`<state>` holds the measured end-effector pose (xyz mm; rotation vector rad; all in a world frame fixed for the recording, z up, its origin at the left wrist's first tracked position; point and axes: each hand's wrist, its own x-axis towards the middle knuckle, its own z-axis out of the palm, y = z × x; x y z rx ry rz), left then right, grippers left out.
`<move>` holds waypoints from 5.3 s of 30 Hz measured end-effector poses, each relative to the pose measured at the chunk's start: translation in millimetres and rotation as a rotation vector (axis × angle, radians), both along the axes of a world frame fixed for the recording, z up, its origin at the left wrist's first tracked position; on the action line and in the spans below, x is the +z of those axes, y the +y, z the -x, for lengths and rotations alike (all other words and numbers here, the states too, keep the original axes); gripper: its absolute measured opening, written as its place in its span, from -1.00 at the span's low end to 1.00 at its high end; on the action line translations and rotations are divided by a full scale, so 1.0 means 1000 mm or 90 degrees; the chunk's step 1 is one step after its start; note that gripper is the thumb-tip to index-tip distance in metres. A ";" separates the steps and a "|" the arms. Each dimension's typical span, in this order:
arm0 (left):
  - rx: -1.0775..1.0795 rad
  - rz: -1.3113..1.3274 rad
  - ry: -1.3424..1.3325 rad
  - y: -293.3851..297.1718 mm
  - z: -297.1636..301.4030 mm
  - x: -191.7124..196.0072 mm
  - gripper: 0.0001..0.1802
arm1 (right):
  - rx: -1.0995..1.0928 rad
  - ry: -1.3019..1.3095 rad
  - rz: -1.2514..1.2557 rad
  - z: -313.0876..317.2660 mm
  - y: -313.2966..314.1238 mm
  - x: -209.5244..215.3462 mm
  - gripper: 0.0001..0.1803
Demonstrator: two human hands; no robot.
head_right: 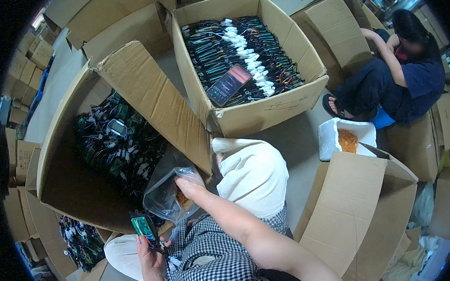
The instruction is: Picking electronic circuit boards from a bulk container and placing them into individual plastic bags for packaging.
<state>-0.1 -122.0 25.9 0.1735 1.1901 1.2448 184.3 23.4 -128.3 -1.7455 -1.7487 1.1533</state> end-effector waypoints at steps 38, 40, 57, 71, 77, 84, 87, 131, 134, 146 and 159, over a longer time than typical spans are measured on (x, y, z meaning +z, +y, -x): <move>-0.065 -0.266 -0.341 -0.011 0.036 0.028 -0.50 | 0.656 0.847 0.380 -0.027 -0.044 0.149 -0.69; -0.078 -0.290 -0.318 -0.013 0.037 0.031 -0.48 | 0.518 1.052 0.203 -0.018 -0.041 0.159 -0.47; -0.027 -0.320 -0.146 -0.018 0.053 0.067 -0.44 | 0.258 0.672 0.125 0.031 -0.006 0.184 -0.14; 0.234 -0.437 -0.015 -0.012 0.173 0.084 -0.42 | -0.083 0.583 0.035 -0.018 0.037 0.180 -0.76; 0.313 -0.498 -0.211 0.014 0.199 0.059 -0.36 | 0.015 0.418 0.157 0.011 0.031 0.142 -0.75; -0.024 -0.158 0.032 0.093 0.144 0.021 -0.65 | 0.106 0.213 0.060 0.066 0.090 0.097 -0.61; -0.072 -0.001 0.087 0.122 0.139 -0.004 -0.64 | 0.102 0.123 -0.015 0.085 0.138 0.074 -0.60; -0.173 -0.239 0.082 0.071 0.071 -0.014 -0.66 | -0.012 0.413 -0.236 0.095 0.000 0.159 -0.71; -0.077 -0.203 0.126 0.037 0.073 0.001 -0.73 | -0.091 0.357 -0.386 0.055 0.015 0.161 -0.87; -0.494 -0.196 0.168 0.018 0.089 0.053 -0.75 | 0.862 0.241 -0.285 0.064 -0.032 0.265 -0.34; -0.388 0.033 -0.112 0.019 0.070 0.028 -0.14 | 0.468 0.321 0.254 0.032 -0.053 0.196 -0.51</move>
